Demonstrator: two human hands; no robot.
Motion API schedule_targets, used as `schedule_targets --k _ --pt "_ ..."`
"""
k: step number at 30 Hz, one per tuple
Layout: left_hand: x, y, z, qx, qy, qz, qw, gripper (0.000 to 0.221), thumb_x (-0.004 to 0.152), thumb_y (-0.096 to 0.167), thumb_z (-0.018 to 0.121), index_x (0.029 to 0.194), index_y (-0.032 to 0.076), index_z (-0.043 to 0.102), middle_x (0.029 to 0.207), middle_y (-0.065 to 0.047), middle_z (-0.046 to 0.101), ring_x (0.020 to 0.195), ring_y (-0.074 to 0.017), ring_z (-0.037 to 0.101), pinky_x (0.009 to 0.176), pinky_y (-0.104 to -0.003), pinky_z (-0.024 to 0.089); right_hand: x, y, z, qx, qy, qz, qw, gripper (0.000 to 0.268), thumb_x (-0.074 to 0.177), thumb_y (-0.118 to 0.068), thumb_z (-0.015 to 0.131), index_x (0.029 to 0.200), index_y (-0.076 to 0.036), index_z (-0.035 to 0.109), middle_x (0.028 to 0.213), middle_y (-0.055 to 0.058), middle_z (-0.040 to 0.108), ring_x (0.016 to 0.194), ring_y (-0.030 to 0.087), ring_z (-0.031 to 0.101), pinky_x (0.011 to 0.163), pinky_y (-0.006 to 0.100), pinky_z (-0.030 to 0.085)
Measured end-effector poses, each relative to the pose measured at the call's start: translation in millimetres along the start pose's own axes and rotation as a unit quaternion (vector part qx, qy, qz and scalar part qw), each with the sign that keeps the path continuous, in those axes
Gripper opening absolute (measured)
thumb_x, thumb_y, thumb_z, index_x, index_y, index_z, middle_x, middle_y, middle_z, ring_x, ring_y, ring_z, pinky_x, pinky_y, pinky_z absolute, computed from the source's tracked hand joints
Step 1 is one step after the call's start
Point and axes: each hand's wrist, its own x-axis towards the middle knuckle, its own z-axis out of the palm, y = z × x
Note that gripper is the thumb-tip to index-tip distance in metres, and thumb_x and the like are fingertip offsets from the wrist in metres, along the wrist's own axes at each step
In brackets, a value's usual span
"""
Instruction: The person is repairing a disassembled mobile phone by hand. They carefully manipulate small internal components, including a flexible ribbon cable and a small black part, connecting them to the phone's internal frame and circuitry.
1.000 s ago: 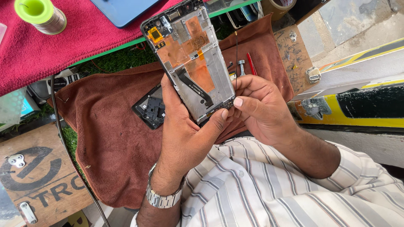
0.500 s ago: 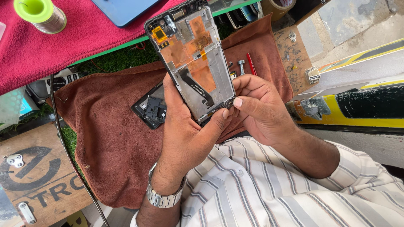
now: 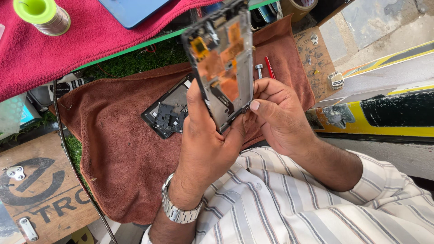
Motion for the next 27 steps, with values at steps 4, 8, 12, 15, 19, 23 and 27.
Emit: schedule_targets --k 4,8,12,15,19,23,27 --pt "-1.0 -3.0 1.1 0.052 -0.011 0.031 0.998 0.079 0.098 -0.004 0.069 0.158 0.003 0.018 0.128 -0.021 0.070 0.119 -0.0322 0.078 0.097 -0.037 0.066 0.8 1.6 -2.6 -0.068 0.012 -0.038 0.997 0.020 0.102 -0.002 0.066 0.120 0.006 0.060 0.110 0.012 0.070 0.100 0.015 0.068 0.091 0.029 0.058" --pt "-0.9 -5.3 0.4 0.006 -0.014 0.015 1.000 0.079 0.101 -0.002 0.068 0.157 0.003 0.013 0.129 -0.020 0.071 0.119 -0.0300 0.078 0.098 -0.037 0.066 -0.1 2.9 -3.4 -0.070 0.018 -0.043 0.996 0.024 0.101 -0.001 0.066 0.123 0.008 0.060 0.110 0.012 0.069 0.100 0.013 0.067 0.093 0.027 0.057" --pt "-1.1 -5.0 -1.0 0.004 -0.005 0.022 1.000 0.080 0.100 -0.003 0.068 0.158 0.003 0.013 0.132 -0.022 0.069 0.122 -0.0314 0.076 0.101 -0.039 0.065 -1.5 1.5 -3.5 -0.057 0.011 -0.035 0.998 0.024 0.101 -0.001 0.066 0.122 0.008 0.060 0.111 0.013 0.070 0.100 0.014 0.068 0.092 0.027 0.057" --pt "-1.0 -5.7 0.5 0.027 -0.007 0.035 0.999 0.079 0.102 -0.003 0.068 0.159 0.004 0.015 0.128 -0.020 0.070 0.120 -0.0284 0.077 0.101 -0.037 0.065 -0.2 2.4 -3.9 -0.051 0.002 -0.039 0.998 0.024 0.102 -0.001 0.066 0.123 0.008 0.060 0.112 0.013 0.070 0.102 0.015 0.068 0.094 0.028 0.057" --pt "-1.5 -6.3 1.3 0.060 -0.004 0.054 0.997 0.078 0.100 -0.003 0.070 0.159 0.005 0.018 0.127 -0.022 0.069 0.118 -0.0281 0.076 0.101 -0.038 0.064 1.2 3.8 -2.6 -0.034 0.000 -0.033 0.999 0.023 0.102 0.000 0.066 0.123 0.007 0.059 0.112 0.014 0.070 0.100 0.016 0.069 0.093 0.029 0.058" --pt "-1.4 -6.6 0.6 -0.002 -0.003 0.023 1.000 0.078 0.102 -0.001 0.070 0.156 0.003 0.014 0.128 -0.019 0.069 0.118 -0.0268 0.077 0.102 -0.037 0.064 -0.7 2.6 0.0 0.004 0.006 -0.010 1.000 0.023 0.101 0.000 0.064 0.122 0.007 0.059 0.111 0.014 0.070 0.101 0.018 0.069 0.094 0.031 0.058" --pt "-1.1 -6.0 0.1 -0.008 0.000 0.018 1.000 0.078 0.101 -0.002 0.070 0.157 0.002 0.015 0.131 -0.019 0.067 0.120 -0.0278 0.075 0.104 -0.037 0.064 0.1 2.1 1.0 0.016 -0.002 -0.007 1.000 0.022 0.102 0.000 0.063 0.123 0.007 0.059 0.115 0.015 0.070 0.108 0.019 0.068 0.102 0.034 0.056"
